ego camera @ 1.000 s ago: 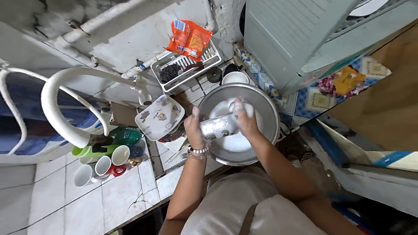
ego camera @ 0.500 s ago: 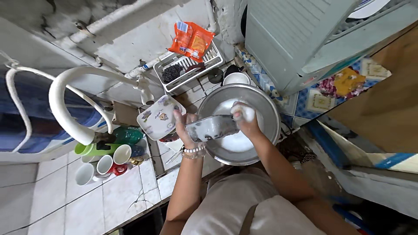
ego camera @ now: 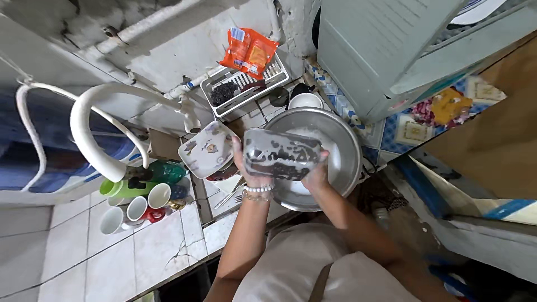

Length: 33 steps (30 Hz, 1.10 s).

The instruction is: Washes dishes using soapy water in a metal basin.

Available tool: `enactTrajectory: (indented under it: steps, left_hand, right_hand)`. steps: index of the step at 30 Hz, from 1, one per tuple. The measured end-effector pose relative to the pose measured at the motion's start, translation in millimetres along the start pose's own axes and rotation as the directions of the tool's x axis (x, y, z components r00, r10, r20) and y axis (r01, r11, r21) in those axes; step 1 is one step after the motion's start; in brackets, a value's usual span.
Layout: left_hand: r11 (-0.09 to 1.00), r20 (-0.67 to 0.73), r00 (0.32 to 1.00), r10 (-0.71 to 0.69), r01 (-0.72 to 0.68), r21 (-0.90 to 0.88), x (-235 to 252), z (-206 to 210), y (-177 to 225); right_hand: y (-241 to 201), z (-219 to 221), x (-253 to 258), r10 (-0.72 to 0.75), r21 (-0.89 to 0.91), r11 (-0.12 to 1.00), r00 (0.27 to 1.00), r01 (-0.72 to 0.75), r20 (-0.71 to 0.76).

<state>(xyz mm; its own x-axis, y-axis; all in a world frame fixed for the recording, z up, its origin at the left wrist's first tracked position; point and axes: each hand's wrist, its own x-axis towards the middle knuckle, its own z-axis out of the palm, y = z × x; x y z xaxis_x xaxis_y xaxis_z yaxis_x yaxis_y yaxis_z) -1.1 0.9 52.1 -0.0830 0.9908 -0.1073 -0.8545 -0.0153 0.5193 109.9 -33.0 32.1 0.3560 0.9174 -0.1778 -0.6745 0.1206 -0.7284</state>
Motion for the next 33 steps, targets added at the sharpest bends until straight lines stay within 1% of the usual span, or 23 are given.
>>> enactTrajectory:
  steps: [2,3,5,7,9,10,11,12,13,15,16,17,18,19,20,21,22,23,25,27,29,31,33]
  left_hand:
    - [0.965,-0.038,0.997,0.074,-0.062,0.254,-0.6,5.6,-3.5]
    - [0.901,-0.056,0.989,0.139,-0.103,0.422,-0.8,4.3,-4.0]
    - [0.662,-0.013,0.97,0.243,-0.156,0.734,-2.5,-4.5,-0.1]
    - [0.447,0.16,0.957,0.243,-0.257,0.857,-1.2,-19.7,5.5]
    - [0.216,0.399,0.91,0.115,-0.415,0.884,3.8,-34.7,8.9]
    - [0.071,0.458,0.889,0.018,-0.458,0.886,4.7,-38.0,8.2]
    - [-0.049,0.462,0.884,-0.075,-0.466,0.883,2.8,-36.7,6.4]
    - [-0.12,0.435,0.889,-0.143,-0.452,0.884,-1.3,-32.1,3.3]
    - [-0.141,0.412,0.895,-0.169,-0.436,0.889,-6.8,-25.6,-1.4]
    - [-0.081,0.435,0.896,-0.082,-0.441,0.894,-17.7,-16.4,-15.5]
    - [-0.028,0.465,0.885,-0.011,-0.465,0.885,-20.7,-14.2,-21.1]
    - [0.036,0.483,0.874,0.048,-0.485,0.874,-22.1,-11.7,-23.6]
    - [0.122,0.477,0.873,0.096,-0.486,0.865,-21.6,-8.9,-23.6]
    - [0.233,0.429,0.894,0.132,-0.448,0.863,-21.1,-5.2,-21.5]
    - [0.356,0.35,0.922,0.167,-0.387,0.851,-20.3,-2.1,-18.3]
    - [0.482,0.26,0.945,0.196,-0.324,0.814,-18.7,-0.6,-15.4]
    - [0.597,0.183,0.96,0.21,-0.274,0.754,-15.9,-1.8,-13.6]
    - [0.693,0.137,0.968,0.208,-0.245,0.678,-13.2,-4.5,-12.5]
    - [0.839,0.125,0.976,0.178,-0.217,0.499,-9.4,-9.8,-12.5]
    - [0.927,0.165,0.978,0.127,-0.177,0.331,-7.3,-13.9,-12.0]
    - [0.971,0.217,0.972,0.089,-0.133,0.199,-3.2,-20.6,-10.8]
    - [0.987,0.265,0.962,0.069,-0.104,0.119,0.0,-26.1,-11.5]
    - [0.991,0.274,0.96,0.064,-0.093,0.094,-0.8,-27.9,-16.9]
  right_hand:
    - [-0.6,-6.9,8.8,-0.036,-0.029,0.999,0.999,0.035,-0.035]
    - [-2.5,-12.4,14.0,-0.074,-0.083,0.994,0.997,0.072,-0.023]
    - [-7.8,-29.2,25.9,-0.186,-0.268,0.942,0.979,0.202,0.083]
    - [-11.5,-45.8,39.0,-0.29,-0.439,0.809,0.914,0.392,0.282]
    - [-12.5,-54.2,48.3,-0.294,-0.568,0.647,0.854,0.508,0.429]
    - [-15.1,-54.0,49.3,-0.268,-0.649,0.542,0.842,0.533,0.468]
    - [-19.1,-51.7,48.4,-0.232,-0.714,0.436,0.835,0.547,0.499]
    - [-23.0,-47.7,45.9,-0.196,-0.756,0.355,0.835,0.55,0.515]
    - [-26.9,-42.7,42.7,-0.164,-0.785,0.291,0.837,0.547,0.522]
    - [-31.0,-33.4,36.3,-0.152,-0.804,0.216,0.833,0.554,0.533]
    - [-30.5,-31.5,34.7,-0.163,-0.8,0.226,0.832,0.555,0.531]
    - [-29.0,-31.5,34.4,-0.183,-0.783,0.284,0.833,0.553,0.522]
    - [-27.5,-32.7,35.1,-0.199,-0.746,0.388,0.84,0.541,0.505]
    - [-24.4,-34.7,36.5,-0.221,-0.673,0.526,0.848,0.52,0.483]
    - [-20.2,-35.8,37.1,-0.243,-0.55,0.68,0.857,0.485,0.455]
    - [-17.3,-34.4,35.2,-0.237,-0.424,0.803,0.878,0.418,0.417]
    - [-14.4,-31.5,32.5,-0.226,-0.339,0.87,0.9,0.358,0.371]
    - [-11.9,-28.8,29.5,-0.23,-0.291,0.896,0.912,0.335,0.34]
    - [-8.5,-25.0,25.7,-0.288,-0.254,0.894,0.908,0.369,0.304]
    - [-4.4,-26.0,26.4,-0.374,-0.247,0.855,0.873,0.455,0.315]
    - [-0.2,-30.0,29.0,-0.437,-0.258,0.811,0.837,0.525,0.33]
    - [2.0,-34.7,33.0,-0.489,-0.281,0.762,0.804,0.583,0.339]
    - [3.4,-39.2,40.0,-0.574,-0.298,0.671,0.73,0.679,0.371]
